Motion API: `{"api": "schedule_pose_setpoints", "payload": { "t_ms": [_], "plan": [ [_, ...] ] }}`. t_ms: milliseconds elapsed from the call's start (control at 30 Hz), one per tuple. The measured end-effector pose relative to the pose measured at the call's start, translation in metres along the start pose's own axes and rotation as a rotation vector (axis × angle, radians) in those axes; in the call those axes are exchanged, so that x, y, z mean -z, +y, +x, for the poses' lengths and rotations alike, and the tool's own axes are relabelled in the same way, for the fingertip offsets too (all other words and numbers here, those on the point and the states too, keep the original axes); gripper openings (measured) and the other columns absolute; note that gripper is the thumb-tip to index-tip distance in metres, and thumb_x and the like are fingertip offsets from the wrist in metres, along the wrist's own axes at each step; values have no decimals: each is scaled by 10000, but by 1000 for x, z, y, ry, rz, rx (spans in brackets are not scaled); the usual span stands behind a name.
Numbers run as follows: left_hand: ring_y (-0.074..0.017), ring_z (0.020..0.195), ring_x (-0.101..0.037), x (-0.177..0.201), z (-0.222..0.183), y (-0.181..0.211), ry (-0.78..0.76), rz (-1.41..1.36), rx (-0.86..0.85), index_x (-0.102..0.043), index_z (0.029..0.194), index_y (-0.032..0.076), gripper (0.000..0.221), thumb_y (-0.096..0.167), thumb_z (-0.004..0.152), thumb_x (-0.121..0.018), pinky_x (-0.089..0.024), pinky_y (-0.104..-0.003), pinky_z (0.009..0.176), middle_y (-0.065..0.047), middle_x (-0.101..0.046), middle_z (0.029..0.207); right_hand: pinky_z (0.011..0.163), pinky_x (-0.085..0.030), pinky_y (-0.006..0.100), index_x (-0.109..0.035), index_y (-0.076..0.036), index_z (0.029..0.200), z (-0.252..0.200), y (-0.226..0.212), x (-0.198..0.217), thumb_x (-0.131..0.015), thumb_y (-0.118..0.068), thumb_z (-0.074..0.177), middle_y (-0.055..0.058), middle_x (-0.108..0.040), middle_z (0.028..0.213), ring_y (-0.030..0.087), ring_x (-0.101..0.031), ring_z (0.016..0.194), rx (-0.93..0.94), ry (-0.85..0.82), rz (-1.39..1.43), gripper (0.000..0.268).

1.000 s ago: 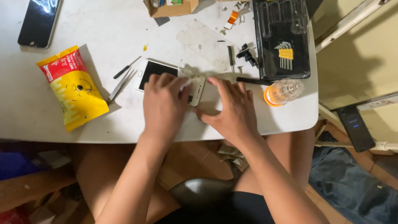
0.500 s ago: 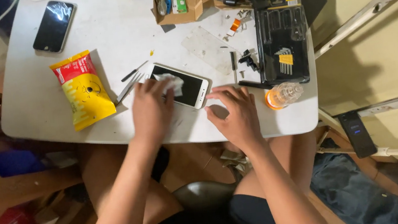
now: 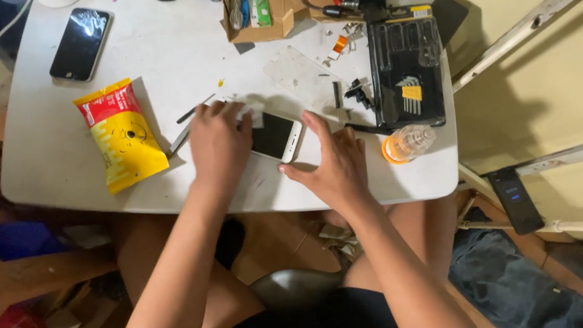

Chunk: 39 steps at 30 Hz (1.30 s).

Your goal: Cleaning a smartphone screen using a tissue and a microfiber cloth on a workbench.

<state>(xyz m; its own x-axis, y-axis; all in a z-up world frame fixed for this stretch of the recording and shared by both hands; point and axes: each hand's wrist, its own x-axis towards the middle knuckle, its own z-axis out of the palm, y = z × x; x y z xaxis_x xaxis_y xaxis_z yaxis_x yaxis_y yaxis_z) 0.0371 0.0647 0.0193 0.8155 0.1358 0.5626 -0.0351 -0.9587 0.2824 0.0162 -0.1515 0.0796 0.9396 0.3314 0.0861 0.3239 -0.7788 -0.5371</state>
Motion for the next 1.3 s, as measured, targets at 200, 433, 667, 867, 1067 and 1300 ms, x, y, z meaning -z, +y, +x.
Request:
{"api": "schedule_pose_setpoints", "payload": {
  "t_ms": [200, 433, 667, 867, 1067, 1300],
  "plan": [
    [-266, 872, -661, 22, -30, 65, -198, -164, -99, -795, 921, 200, 119, 278, 832, -783, -490, -387, 762, -34, -697, 827, 845, -332, 374, -232, -244, 1590, 2, -11, 10, -642, -23, 736, -27, -615, 1467, 273, -524, 1065, -52, -78, -15, 972],
    [-317, 834, -676, 7, -8, 19, 11, -43, 39, -773, 905, 128, 135, 196, 794, -810, -534, -409, 738, -84, -707, 822, 907, -341, 409, -319, -224, 1547, 4, -2, 1, -764, -546, 768, -35, -632, 1438, 278, -527, 1096, -61, -58, 16, 953],
    [-293, 820, -666, -6, -24, 62, -32, -143, -89, -787, 873, 149, 128, 209, 771, -835, -501, -379, 755, -64, -695, 793, 862, -328, 375, -303, -209, 1552, 1, 2, -4, -712, -275, 786, -11, -670, 1381, 262, -521, 1037, -53, -31, -9, 871],
    [-320, 806, -670, 17, -13, 50, -78, -308, -98, -765, 864, 119, 123, 190, 779, -818, -511, -408, 738, -91, -694, 770, 867, -325, 381, -347, -217, 1531, 3, 12, -13, -734, -388, 773, -47, -648, 1412, 244, -529, 1068, -48, -18, 18, 868],
    [-311, 782, -674, -5, -5, 18, 15, -16, -14, -757, 892, 145, 141, 237, 800, -811, -504, -430, 701, -62, -693, 803, 888, -336, 411, -360, -252, 1510, 3, 4, -11, -776, -454, 711, -25, -656, 1398, 287, -548, 1110, -49, -3, 18, 923],
    [-308, 796, -667, 9, -25, 68, -164, -352, -87, -757, 829, 158, 136, 271, 796, -826, -484, -410, 681, -61, -695, 758, 841, -364, 406, -416, -234, 1479, 0, 11, -17, -745, -222, 675, -15, -668, 1327, 283, -563, 1063, -42, 88, 10, 869]
  ]
}}
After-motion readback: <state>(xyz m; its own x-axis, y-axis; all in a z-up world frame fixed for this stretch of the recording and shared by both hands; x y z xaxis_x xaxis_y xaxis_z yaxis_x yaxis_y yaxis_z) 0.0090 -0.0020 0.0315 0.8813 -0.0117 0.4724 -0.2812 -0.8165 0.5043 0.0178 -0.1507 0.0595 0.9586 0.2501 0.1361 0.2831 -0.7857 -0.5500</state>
